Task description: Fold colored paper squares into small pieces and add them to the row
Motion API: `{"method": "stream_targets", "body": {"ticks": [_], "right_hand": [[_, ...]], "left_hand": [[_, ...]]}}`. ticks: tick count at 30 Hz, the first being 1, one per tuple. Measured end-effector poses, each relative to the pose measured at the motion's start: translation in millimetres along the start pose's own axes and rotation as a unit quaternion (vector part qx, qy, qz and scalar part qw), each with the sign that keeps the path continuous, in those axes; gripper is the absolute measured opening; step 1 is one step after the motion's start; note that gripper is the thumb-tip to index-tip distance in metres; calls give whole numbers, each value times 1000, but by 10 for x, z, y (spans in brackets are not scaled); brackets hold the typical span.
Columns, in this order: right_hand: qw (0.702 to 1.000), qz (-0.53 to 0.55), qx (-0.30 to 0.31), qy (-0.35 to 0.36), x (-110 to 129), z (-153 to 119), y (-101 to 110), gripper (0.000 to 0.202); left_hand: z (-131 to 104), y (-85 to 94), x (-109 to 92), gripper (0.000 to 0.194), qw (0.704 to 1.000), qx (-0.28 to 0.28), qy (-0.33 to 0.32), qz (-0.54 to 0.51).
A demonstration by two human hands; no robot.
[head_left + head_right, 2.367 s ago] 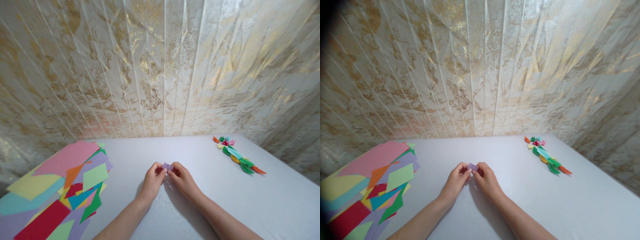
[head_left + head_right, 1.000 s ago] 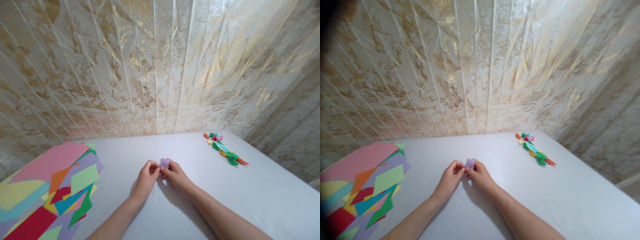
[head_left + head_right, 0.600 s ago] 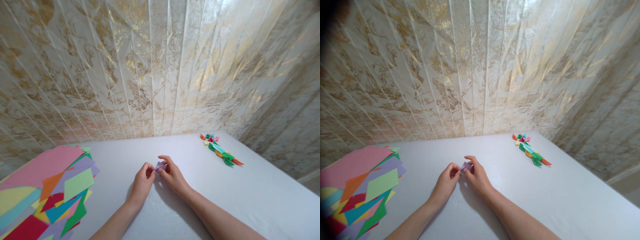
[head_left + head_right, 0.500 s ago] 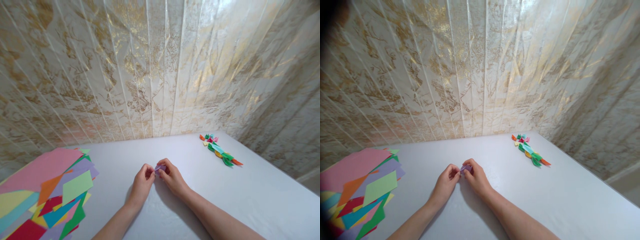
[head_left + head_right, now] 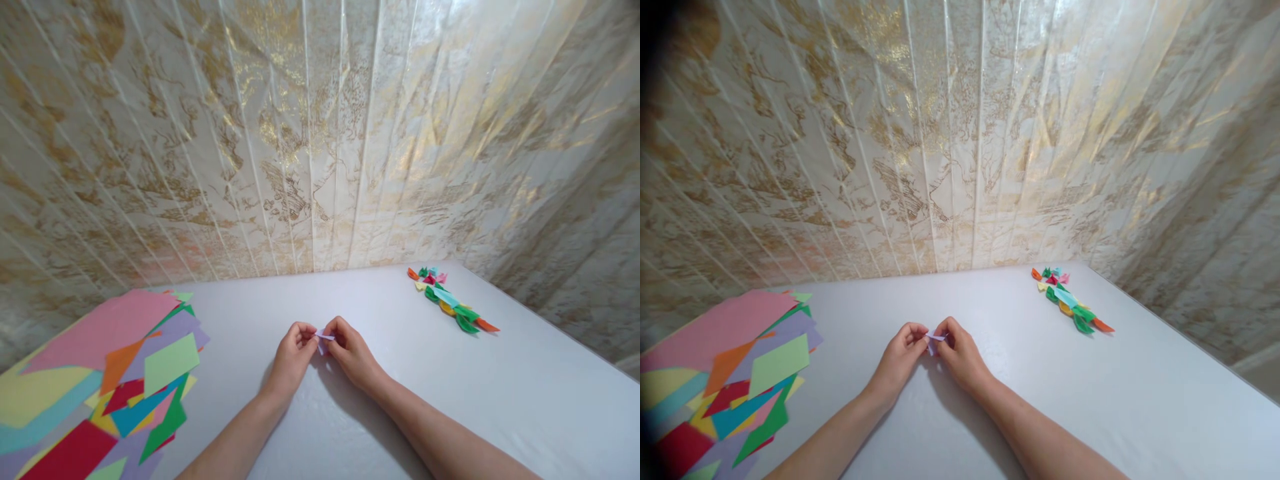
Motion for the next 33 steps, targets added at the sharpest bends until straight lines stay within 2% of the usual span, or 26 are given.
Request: {"method": "stream_targets", "body": {"ticks": [5,14,17,23,33], "right_hand": [[1000,-8,4,-3,10,-6,-8,2],[1000,-1,29,-3,32,-26,-27,15],[1000,-5,21,1,35,-30,-9,20],[999,-51,14,3,15,-26,3,12],[998,-64,-2,16,17,-13,21,8]], "left_hand": [[2,-8,-11,15,1000,12,19,-11],[-12,-11,-6,11,1000,15,21,-12],[-17,-17,-34,10,1000,16,10,6],[-39,-21,-51,7,1000,20,0,20],[-51,-30,-65,8,1000,18,-2,21]]}}
Point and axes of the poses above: each hand's wrist, its own z-axis towards the middle knuckle, its own y-axis out of the back of the hand, x = y × z, the point moved 7 cm from there along z, towards the middle knuckle
